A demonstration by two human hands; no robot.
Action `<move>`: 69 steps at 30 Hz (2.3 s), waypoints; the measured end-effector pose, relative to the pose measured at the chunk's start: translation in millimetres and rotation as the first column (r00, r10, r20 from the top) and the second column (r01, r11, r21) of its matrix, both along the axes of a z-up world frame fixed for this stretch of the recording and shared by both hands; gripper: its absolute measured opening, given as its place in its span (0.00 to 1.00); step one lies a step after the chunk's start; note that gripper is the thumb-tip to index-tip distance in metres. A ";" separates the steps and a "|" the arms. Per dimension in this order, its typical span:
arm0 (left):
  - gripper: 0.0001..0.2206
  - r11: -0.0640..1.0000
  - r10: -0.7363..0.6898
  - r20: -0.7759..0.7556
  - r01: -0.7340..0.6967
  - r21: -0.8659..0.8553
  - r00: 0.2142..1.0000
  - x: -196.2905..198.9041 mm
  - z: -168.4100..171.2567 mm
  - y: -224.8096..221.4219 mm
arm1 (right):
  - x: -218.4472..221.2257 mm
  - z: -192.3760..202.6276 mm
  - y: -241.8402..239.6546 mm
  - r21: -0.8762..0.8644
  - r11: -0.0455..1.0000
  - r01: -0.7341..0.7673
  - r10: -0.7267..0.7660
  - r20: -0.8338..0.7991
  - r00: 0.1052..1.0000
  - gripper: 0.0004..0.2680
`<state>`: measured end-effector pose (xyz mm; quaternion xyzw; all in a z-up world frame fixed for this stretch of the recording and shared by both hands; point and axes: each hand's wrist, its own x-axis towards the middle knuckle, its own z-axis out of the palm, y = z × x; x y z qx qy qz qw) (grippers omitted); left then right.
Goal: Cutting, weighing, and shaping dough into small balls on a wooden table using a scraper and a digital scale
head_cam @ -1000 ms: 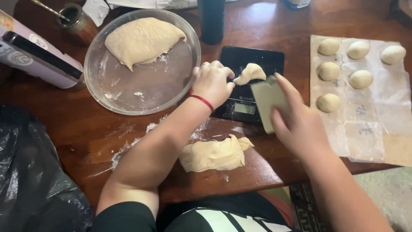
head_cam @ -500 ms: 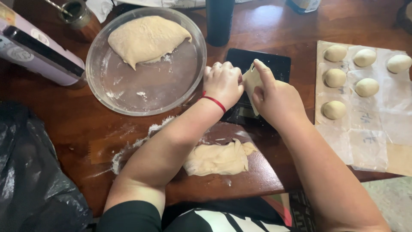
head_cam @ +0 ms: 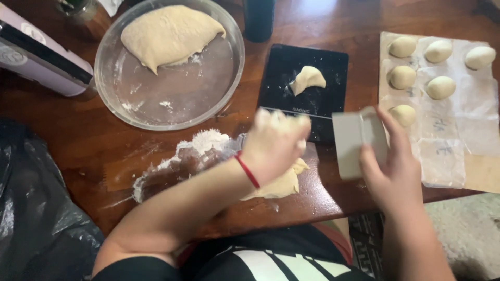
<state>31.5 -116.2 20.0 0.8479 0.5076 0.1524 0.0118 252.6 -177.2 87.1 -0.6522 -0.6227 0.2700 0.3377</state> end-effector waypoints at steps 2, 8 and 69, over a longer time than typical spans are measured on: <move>0.05 0.998 -0.050 -0.076 0.053 0.036 0.996 5.6 -16.8 -14.5 | 14.0 -16.5 -20.2 0.001 0.998 0.062 -0.061 -0.030 0.998 0.24; 0.11 0.970 -0.180 -0.070 0.188 0.153 0.981 6.5 -34.8 -27.5 | 34.1 -38.3 -65.7 -0.108 0.965 0.239 -0.240 0.003 0.971 0.25; 0.28 0.972 -0.167 0.186 0.193 -0.131 0.968 -169.2 -26.0 -108.1 | -130.9 -5.5 -87.5 -0.333 0.931 -0.147 0.271 0.364 0.891 0.31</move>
